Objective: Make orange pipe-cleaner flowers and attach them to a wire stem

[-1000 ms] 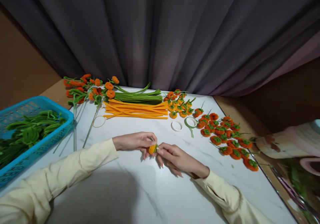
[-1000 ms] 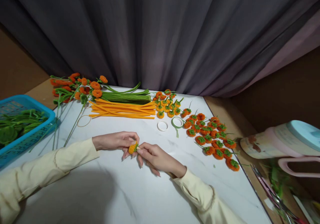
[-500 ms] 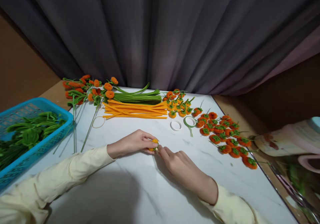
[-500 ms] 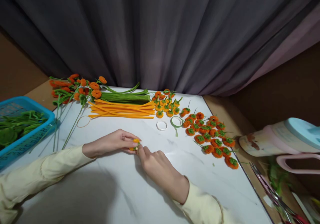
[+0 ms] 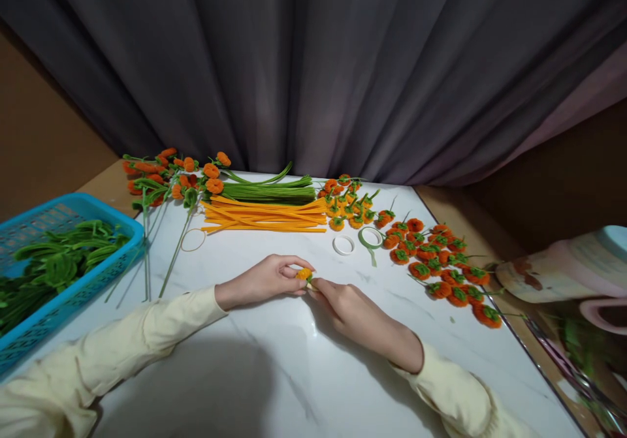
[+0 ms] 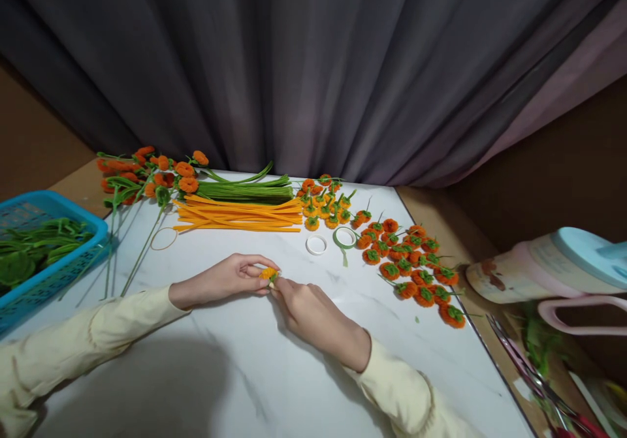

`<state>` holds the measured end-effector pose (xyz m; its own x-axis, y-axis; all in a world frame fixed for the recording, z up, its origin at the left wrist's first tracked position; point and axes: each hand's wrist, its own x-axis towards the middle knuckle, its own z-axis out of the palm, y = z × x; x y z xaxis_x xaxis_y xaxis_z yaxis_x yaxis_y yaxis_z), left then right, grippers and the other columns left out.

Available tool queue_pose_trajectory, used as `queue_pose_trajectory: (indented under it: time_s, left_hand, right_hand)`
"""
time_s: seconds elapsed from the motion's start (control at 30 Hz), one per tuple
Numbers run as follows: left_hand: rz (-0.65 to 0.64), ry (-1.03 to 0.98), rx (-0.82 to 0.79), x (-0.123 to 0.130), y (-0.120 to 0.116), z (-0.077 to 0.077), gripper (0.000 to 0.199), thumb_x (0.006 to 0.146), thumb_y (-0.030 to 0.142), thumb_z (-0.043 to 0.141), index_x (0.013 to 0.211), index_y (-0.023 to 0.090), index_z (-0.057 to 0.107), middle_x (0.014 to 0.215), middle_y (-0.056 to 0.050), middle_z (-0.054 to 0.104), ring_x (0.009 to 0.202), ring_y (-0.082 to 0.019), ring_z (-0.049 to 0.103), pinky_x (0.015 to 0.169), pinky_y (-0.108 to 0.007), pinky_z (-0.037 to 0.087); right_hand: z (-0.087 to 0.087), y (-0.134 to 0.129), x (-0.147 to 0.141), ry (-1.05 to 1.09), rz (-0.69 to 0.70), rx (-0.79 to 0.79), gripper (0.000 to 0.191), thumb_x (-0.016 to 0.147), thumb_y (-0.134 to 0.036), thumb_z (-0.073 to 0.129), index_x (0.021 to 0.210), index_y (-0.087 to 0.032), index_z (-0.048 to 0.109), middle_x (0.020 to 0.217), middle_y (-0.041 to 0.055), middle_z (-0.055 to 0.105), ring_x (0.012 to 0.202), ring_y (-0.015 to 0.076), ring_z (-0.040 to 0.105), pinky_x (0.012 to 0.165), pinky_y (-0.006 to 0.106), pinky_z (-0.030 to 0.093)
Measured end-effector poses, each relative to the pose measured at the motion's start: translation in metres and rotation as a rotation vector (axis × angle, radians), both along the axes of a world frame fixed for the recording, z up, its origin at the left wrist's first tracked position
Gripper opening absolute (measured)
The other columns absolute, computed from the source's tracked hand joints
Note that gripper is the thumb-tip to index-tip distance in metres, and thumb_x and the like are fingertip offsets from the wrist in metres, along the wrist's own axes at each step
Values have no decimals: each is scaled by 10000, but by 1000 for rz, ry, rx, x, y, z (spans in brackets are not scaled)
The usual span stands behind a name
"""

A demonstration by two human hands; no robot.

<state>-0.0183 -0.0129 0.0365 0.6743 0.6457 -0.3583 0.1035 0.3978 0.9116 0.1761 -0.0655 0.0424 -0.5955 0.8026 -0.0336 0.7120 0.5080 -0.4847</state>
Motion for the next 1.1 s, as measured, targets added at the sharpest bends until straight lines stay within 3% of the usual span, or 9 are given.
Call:
queue_pose_trajectory:
  time_s: [0.33,0.6,0.77,0.97,1.1]
  left_hand:
    - [41,20,155,1,-5,-10,328,772,311,636,1043,148,547,809,-39,683,816,-158,643,760,-259,478]
    - [72,73,339,3,-14,-10,324,803,334,594,1059,142,544,834,-44,683,800,-150,637,734,-229,467]
    - [79,-11,221,2,-8,-13,347,798,344,618,1066,143,527,878,-63,670,820,-147,619,760,-243,455]
    - [106,-199,-70,0,3,-15,324,756,296,685,1007,155,537,1031,-89,647,907,-168,632,897,-334,456]
    - [98,-208,-63,-1,3,-15,281,748,267,694,947,151,533,1104,-109,628,910,-161,633,916,-339,452]
  right_hand:
    - [-2,8,-3,439,-114,-326,322,960,-372,341,718,-183,438,602,-18,479,525,101,428,533,223,332]
    - [-11,8,-5,887,-319,-939,324,843,-479,559,787,-169,483,532,-94,442,265,6,189,248,164,169]
    - [-15,15,2,1022,-265,-1107,315,817,-448,612,846,-147,526,617,-58,562,254,-20,198,235,127,223]
    - [-15,21,11,1025,-177,-1183,301,860,-418,562,859,-117,555,735,25,665,248,-31,198,246,120,279]
    - [-17,22,12,959,-183,-1216,329,855,-413,569,902,-88,584,634,19,654,240,-25,197,239,111,232]
